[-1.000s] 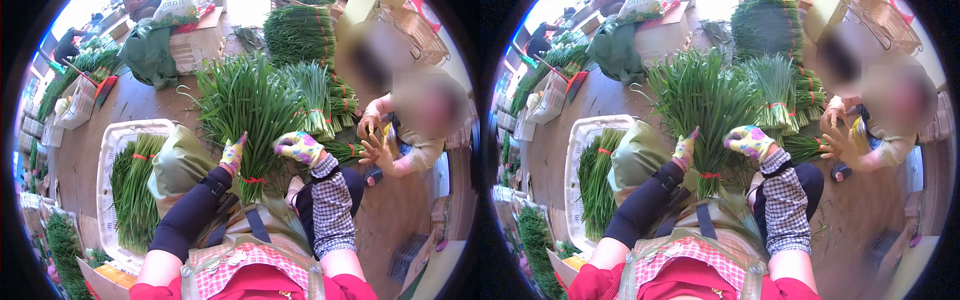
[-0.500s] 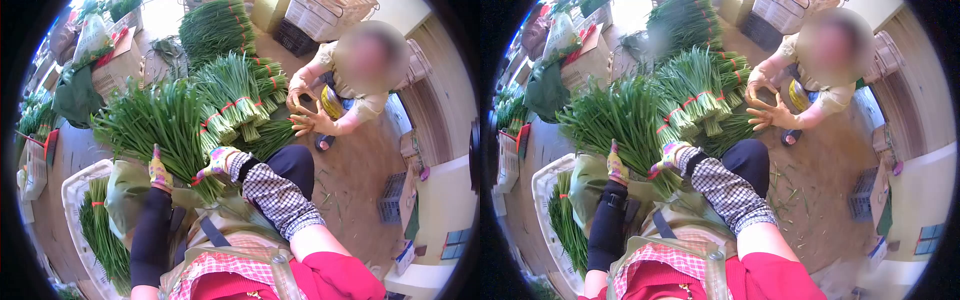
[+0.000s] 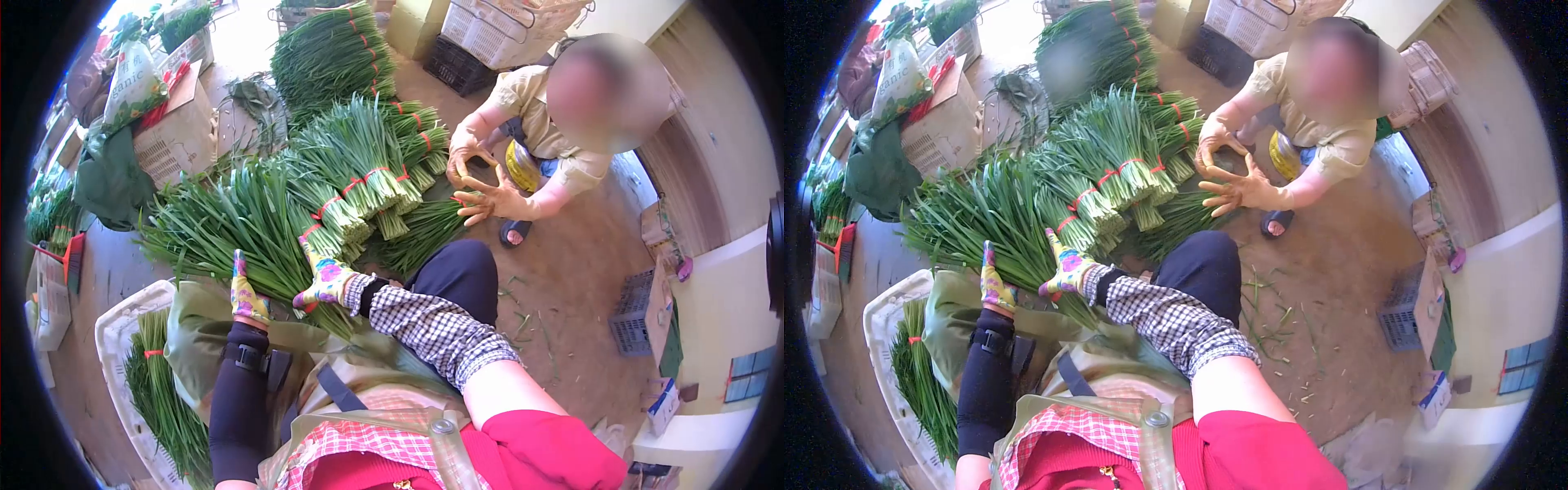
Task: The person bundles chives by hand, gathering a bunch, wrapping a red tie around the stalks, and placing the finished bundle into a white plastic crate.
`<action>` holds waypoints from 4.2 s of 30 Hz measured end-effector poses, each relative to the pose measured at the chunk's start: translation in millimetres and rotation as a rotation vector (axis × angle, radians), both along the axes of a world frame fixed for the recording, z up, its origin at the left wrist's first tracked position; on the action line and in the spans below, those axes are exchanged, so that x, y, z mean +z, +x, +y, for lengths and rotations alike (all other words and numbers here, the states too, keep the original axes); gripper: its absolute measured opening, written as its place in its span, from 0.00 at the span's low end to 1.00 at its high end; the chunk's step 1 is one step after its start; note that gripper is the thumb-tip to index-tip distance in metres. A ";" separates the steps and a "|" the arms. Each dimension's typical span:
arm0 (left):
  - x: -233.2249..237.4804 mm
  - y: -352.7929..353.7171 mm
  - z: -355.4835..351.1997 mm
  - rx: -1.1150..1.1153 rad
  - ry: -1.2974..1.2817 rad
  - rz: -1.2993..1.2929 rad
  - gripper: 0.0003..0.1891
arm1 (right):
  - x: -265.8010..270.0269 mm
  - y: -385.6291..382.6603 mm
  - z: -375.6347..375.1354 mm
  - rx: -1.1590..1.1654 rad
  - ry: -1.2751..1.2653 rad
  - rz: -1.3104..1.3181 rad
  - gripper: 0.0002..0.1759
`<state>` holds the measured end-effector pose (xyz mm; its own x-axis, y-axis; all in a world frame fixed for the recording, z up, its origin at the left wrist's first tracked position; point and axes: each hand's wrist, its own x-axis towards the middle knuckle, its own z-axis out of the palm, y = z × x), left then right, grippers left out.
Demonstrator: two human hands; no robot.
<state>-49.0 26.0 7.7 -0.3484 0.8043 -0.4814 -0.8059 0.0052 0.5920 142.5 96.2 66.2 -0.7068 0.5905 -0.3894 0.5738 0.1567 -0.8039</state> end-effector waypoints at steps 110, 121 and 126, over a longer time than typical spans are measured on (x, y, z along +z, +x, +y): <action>-10.7 25.4 -1.7 0.032 0.083 0.290 0.16 | 6.4 -21.1 27.5 -0.536 -0.252 0.710 0.31; -13.3 26.4 1.1 0.033 0.104 0.258 0.18 | 16.8 -11.6 34.2 -0.534 -0.074 0.511 0.46; 5.6 34.4 0.3 0.117 0.041 0.221 0.18 | -8.3 -12.1 61.0 -0.759 0.113 0.595 0.47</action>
<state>-14.6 26.2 13.2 -0.5334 0.7696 -0.3509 -0.6505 -0.1081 0.7518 130.3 157.1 57.9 -0.1852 0.9827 -0.0042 0.0583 0.0067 -0.9983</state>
